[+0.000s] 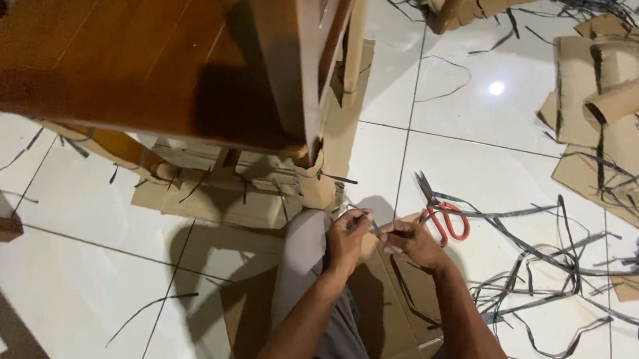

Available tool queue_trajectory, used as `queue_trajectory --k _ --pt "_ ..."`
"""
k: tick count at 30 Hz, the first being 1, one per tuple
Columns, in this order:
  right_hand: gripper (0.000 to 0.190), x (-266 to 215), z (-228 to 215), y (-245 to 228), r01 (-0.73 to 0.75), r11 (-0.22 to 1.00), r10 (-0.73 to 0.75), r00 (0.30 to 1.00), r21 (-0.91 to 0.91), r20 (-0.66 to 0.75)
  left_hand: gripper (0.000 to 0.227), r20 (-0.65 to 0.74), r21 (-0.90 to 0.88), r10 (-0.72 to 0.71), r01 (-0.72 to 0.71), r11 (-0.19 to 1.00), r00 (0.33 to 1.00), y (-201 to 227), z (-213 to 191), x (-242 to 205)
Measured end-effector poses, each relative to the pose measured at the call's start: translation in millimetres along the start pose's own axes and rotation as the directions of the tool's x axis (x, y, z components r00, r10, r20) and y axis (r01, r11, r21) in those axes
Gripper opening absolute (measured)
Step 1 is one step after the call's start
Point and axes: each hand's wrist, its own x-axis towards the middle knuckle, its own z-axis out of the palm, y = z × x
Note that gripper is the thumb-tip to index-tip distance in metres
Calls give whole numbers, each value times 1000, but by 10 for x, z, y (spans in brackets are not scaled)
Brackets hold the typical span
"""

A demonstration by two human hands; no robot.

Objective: Wrapping wooden chair legs with cardboard and securing them with plastic strips for protection.

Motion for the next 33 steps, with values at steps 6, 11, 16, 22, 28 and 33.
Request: queue_trajectory --k 6,11,16,22,28,33 --pt "13 -168 95 -233 -2 1000 3 1000 -15 30 12 -32 -28 29 -30 999 999 -158 -29 39" --pt "19 -388 142 -407 -57 997 55 998 60 41 13 -12 -20 21 -21 1000 1000 -354 -37 128" --pt "29 -81 76 8 46 999 -46 999 -15 -8 11 -7 21 -9 9 1000 1000 -346 -2 107" --pt "22 -101 157 -113 139 990 -139 989 -7 -60 17 22 32 -63 63 998 998 -226 5 65" --pt "18 -114 158 -84 148 989 -149 988 -22 -50 15 50 24 -68 67 997 996 -173 39 15" --pt "18 -145 137 -41 155 987 -152 986 32 -70 14 76 13 -80 79 997 994 -6 69 -57"
